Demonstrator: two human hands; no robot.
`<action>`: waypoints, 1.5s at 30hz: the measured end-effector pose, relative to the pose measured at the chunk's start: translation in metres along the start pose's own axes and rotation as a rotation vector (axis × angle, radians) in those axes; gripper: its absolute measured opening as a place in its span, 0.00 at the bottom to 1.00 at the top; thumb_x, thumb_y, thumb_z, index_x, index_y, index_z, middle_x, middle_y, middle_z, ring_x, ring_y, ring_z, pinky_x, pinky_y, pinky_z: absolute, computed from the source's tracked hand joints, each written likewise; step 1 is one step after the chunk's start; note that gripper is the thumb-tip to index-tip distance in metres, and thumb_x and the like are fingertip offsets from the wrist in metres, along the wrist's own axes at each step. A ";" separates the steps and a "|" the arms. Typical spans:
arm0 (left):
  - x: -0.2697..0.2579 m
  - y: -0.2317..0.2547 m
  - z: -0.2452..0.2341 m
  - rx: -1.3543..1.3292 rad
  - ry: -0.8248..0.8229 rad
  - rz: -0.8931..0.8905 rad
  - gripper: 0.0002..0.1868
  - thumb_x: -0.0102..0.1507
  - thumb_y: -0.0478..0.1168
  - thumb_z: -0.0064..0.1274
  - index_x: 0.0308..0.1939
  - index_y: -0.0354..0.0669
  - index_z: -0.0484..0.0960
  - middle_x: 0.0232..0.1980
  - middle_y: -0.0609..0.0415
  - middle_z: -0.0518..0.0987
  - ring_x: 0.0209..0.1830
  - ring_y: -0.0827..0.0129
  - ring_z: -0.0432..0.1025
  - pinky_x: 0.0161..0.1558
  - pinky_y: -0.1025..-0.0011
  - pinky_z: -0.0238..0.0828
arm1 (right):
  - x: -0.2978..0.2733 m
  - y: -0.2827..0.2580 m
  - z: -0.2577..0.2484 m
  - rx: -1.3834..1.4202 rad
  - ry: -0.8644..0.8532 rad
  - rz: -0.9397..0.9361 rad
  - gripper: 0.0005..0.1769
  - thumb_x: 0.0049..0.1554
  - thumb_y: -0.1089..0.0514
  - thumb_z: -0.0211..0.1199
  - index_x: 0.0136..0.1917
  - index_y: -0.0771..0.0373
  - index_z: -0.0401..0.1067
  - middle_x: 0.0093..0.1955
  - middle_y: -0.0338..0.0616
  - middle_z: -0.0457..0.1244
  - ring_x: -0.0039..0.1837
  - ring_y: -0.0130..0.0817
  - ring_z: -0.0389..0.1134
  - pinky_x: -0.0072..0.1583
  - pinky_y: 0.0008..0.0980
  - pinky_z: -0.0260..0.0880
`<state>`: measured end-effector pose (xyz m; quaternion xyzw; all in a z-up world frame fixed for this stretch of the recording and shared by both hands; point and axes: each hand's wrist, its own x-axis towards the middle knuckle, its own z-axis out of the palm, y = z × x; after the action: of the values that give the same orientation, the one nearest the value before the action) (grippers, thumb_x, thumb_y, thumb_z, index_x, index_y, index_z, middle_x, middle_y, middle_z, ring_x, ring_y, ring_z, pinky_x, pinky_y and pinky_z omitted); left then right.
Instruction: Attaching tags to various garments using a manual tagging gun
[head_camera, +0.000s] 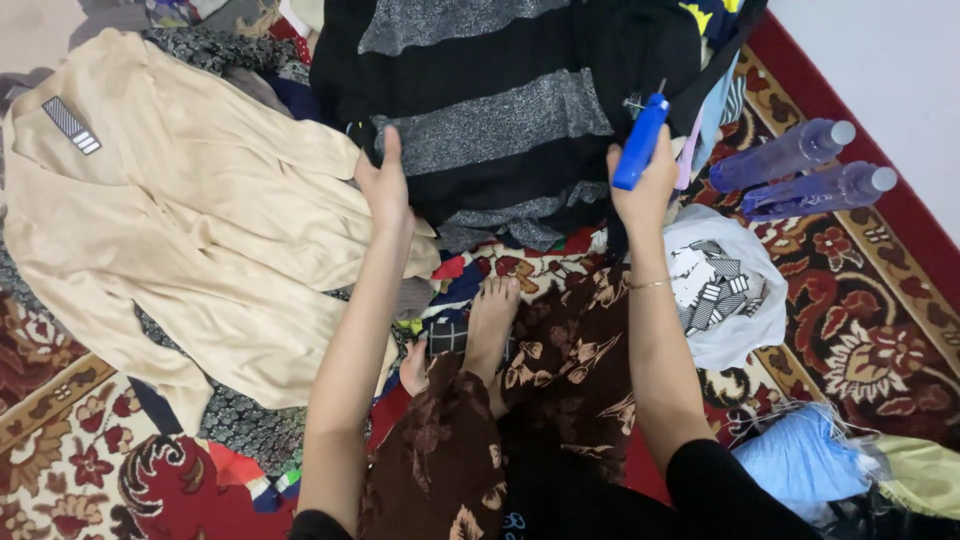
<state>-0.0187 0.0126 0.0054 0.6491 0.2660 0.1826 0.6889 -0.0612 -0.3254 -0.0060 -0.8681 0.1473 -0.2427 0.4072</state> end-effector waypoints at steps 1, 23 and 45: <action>-0.009 0.005 0.005 -0.002 0.000 0.001 0.24 0.65 0.51 0.66 0.59 0.40 0.83 0.56 0.45 0.82 0.60 0.66 0.73 0.66 0.62 0.68 | 0.003 -0.002 -0.006 0.000 0.001 -0.002 0.19 0.51 0.54 0.75 0.51 0.47 0.68 0.41 0.45 0.66 0.44 0.53 0.72 0.47 0.45 0.68; 0.003 0.034 -0.046 0.760 -0.502 0.652 0.12 0.70 0.49 0.51 0.45 0.45 0.81 0.48 0.51 0.71 0.52 0.49 0.72 0.56 0.58 0.68 | -0.012 -0.048 -0.024 0.187 0.067 -0.211 0.24 0.59 0.60 0.76 0.68 0.52 0.75 0.41 0.39 0.62 0.41 0.33 0.64 0.50 0.32 0.67; 0.034 0.003 -0.049 0.415 -0.138 0.633 0.09 0.64 0.30 0.55 0.39 0.48 0.89 0.39 0.58 0.72 0.39 0.69 0.70 0.47 0.73 0.69 | -0.031 -0.064 0.014 -0.015 -0.396 -0.420 0.14 0.54 0.63 0.71 0.49 0.68 0.69 0.84 0.56 0.49 0.84 0.66 0.33 0.78 0.65 0.31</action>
<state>-0.0213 0.0719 0.0035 0.8355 0.0370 0.2845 0.4687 -0.0753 -0.2625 0.0267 -0.9130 -0.1163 -0.1463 0.3626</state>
